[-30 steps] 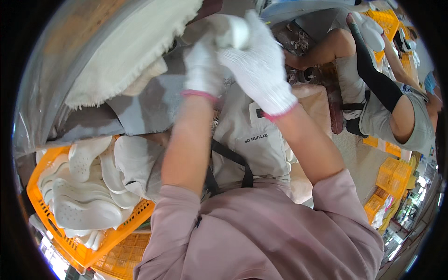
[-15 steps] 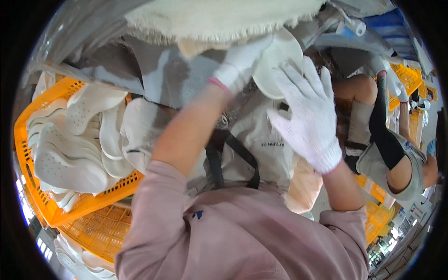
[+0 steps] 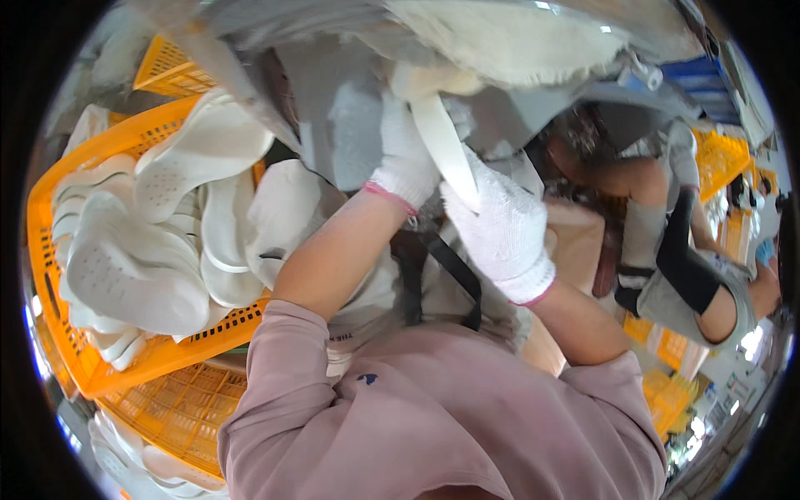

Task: The person repeatedly picks white shoe insoles from a yellow crate, rubs them against a brush mounted on a workbench, and returns them to the crate. The process is repeated continuously throughout the clip.

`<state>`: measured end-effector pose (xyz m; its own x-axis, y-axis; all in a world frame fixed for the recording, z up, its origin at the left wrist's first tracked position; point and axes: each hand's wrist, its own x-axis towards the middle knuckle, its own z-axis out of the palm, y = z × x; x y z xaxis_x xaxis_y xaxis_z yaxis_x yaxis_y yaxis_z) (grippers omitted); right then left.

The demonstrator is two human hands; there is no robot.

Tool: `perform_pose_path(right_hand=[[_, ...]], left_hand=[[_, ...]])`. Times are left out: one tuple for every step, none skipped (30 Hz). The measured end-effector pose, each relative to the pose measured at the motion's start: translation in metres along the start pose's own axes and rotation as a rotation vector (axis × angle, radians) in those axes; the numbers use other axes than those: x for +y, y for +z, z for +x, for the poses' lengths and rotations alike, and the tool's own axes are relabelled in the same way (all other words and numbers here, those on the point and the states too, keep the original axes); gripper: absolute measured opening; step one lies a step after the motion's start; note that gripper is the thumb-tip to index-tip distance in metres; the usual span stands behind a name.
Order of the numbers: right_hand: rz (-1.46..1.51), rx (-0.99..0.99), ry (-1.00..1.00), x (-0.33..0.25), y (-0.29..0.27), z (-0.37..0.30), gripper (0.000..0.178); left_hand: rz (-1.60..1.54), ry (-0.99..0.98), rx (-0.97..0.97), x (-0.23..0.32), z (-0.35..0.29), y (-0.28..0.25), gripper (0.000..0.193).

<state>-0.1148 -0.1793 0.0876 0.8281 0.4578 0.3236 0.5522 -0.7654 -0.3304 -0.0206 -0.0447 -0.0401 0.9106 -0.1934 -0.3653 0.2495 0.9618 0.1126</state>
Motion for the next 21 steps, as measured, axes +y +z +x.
perform_pose_path(right_hand=[[0.005, 0.059, 0.006, 0.002, 0.001, 0.000, 0.044], [0.037, 0.136, -0.036, 0.011, 0.012, 0.003, 0.045], [0.048, 0.110, 0.062, 0.015, 0.015, 0.010, 0.044], [-0.003, 0.101, 0.111, 0.018, 0.022, 0.018, 0.040], [-0.019, 0.075, 0.100, 0.018, 0.024, 0.027, 0.036], [-0.101, 0.096, 0.085, 0.015, 0.027, 0.036, 0.032], [-0.168, 0.062, 0.058, 0.010, 0.022, 0.048, 0.027], [-0.234, 0.004, 0.048, 0.007, 0.020, 0.049, 0.024], [-0.339, -0.064, -0.114, 0.017, 0.026, 0.056, 0.017], [-0.020, -0.193, 0.018, 0.015, 0.023, 0.048, 0.019], [0.277, -0.241, 0.150, 0.015, 0.018, 0.054, 0.022], [0.277, -0.350, 0.203, 0.007, 0.002, 0.043, 0.038], [0.302, -0.446, 0.248, -0.001, -0.016, 0.037, 0.056], [0.316, -0.302, 0.158, -0.009, -0.017, 0.028, 0.064], [0.264, -0.258, 0.092, -0.010, -0.012, 0.030, 0.059], [0.271, -0.268, 0.061, -0.004, -0.005, 0.040, 0.053], [0.435, -0.369, 0.107, 0.007, -0.001, 0.060, 0.048], [0.634, -0.494, 0.204, 0.012, 0.000, 0.074, 0.043], [0.627, -0.612, 0.275, 0.005, -0.004, 0.070, 0.039], [0.592, -0.732, 0.311, 0.000, -0.006, 0.070, 0.036], [0.471, -0.663, 0.268, -0.009, -0.013, 0.052, 0.045]], left_hand=[[0.041, 0.032, 0.004, -0.002, 0.003, -0.006, 0.048], [0.101, 0.059, 0.046, -0.005, 0.009, -0.010, 0.046], [0.170, 0.091, 0.027, -0.006, 0.010, -0.014, 0.044], [0.409, 0.237, -0.006, -0.011, 0.010, -0.018, 0.040], [0.703, 0.410, 0.084, -0.013, 0.008, -0.019, 0.037], [1.066, 0.715, 0.177, -0.020, 0.003, -0.019, 0.036], [1.087, 0.750, 0.169, -0.024, -0.002, -0.018, 0.037], [1.180, 0.833, 0.164, -0.029, -0.007, -0.018, 0.039], [1.128, 0.822, 0.155, -0.032, -0.011, -0.015, 0.040], [0.790, 0.543, 0.057, -0.032, -0.013, -0.012, 0.045], [0.464, 0.379, -0.078, -0.030, -0.013, -0.007, 0.051], [0.400, 0.151, 0.077, -0.024, -0.012, 0.000, 0.050], [0.350, -0.010, 0.248, -0.016, -0.012, 0.009, 0.050], [0.248, -0.117, 0.324, -0.005, -0.011, 0.020, 0.050], [0.170, -0.183, 0.329, 0.008, -0.007, 0.033, 0.050], [0.114, -0.173, 0.293, 0.022, -0.004, 0.048, 0.050], [0.090, -0.157, 0.243, 0.036, -0.002, 0.059, 0.053], [0.050, -0.175, 0.237, 0.044, -0.006, 0.069, 0.056], [-0.003, -0.216, 0.263, 0.045, -0.012, 0.071, 0.060], [-0.056, -0.280, 0.289, 0.045, -0.015, 0.073, 0.064], [-0.009, -0.229, 0.235, 0.036, -0.020, 0.066, 0.067]])
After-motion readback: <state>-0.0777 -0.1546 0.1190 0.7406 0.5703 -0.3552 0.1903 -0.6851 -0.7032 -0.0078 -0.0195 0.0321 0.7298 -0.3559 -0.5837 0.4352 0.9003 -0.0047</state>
